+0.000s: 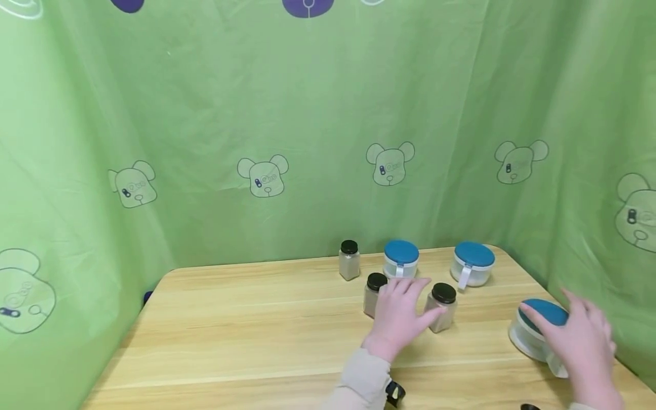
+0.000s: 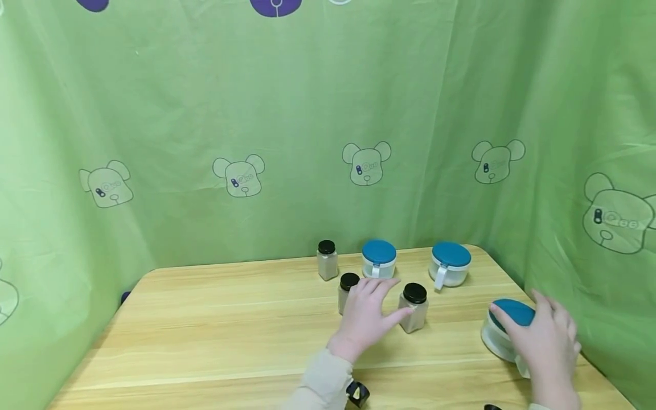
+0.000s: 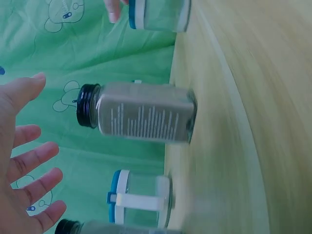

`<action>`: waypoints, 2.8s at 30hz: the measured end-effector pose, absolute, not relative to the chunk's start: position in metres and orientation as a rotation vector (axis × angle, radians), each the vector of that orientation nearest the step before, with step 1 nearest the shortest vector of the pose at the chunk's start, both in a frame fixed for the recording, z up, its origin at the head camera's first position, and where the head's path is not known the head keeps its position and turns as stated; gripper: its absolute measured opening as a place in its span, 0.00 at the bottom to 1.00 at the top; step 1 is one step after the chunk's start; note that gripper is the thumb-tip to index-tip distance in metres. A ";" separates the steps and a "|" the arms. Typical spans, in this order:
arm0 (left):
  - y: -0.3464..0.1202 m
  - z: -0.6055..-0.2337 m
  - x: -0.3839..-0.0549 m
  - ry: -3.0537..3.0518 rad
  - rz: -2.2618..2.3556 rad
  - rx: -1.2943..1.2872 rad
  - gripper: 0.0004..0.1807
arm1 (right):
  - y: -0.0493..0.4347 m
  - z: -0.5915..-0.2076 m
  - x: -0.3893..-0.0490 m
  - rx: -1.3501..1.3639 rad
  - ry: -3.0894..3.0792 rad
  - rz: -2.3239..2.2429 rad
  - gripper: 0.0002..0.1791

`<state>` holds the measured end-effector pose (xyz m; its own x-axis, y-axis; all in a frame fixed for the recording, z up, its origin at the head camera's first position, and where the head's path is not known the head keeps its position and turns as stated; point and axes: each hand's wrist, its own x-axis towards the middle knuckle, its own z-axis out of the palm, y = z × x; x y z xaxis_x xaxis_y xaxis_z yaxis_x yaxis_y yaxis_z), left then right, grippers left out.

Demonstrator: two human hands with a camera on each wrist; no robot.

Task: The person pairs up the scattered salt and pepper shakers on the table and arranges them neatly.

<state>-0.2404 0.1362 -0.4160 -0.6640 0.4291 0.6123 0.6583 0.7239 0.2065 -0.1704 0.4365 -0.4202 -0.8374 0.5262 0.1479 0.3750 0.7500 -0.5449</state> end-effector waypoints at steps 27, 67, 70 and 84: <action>0.177 -0.433 -0.238 -2.576 -0.845 -0.628 0.38 | 0.459 -0.429 -0.169 -0.641 -2.880 0.921 0.69; 0.190 -0.448 -0.247 -2.670 -0.748 -0.506 0.34 | 0.462 -0.420 -0.167 -0.526 -2.973 0.845 0.69; 0.190 -0.447 -0.247 -2.674 -0.730 -0.502 0.34 | 0.462 -0.420 -0.166 -0.536 -2.977 0.842 0.69; 0.189 -0.441 -0.242 -2.679 -0.668 -0.517 0.32 | 0.463 -0.423 -0.165 -0.502 -2.947 0.821 0.68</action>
<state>-0.2424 0.1893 -0.4412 -0.8794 0.2636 0.3964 0.4188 0.8243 0.3810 -0.1646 0.4630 -0.4229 -0.9468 0.3185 -0.0463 0.2965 0.8073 -0.5103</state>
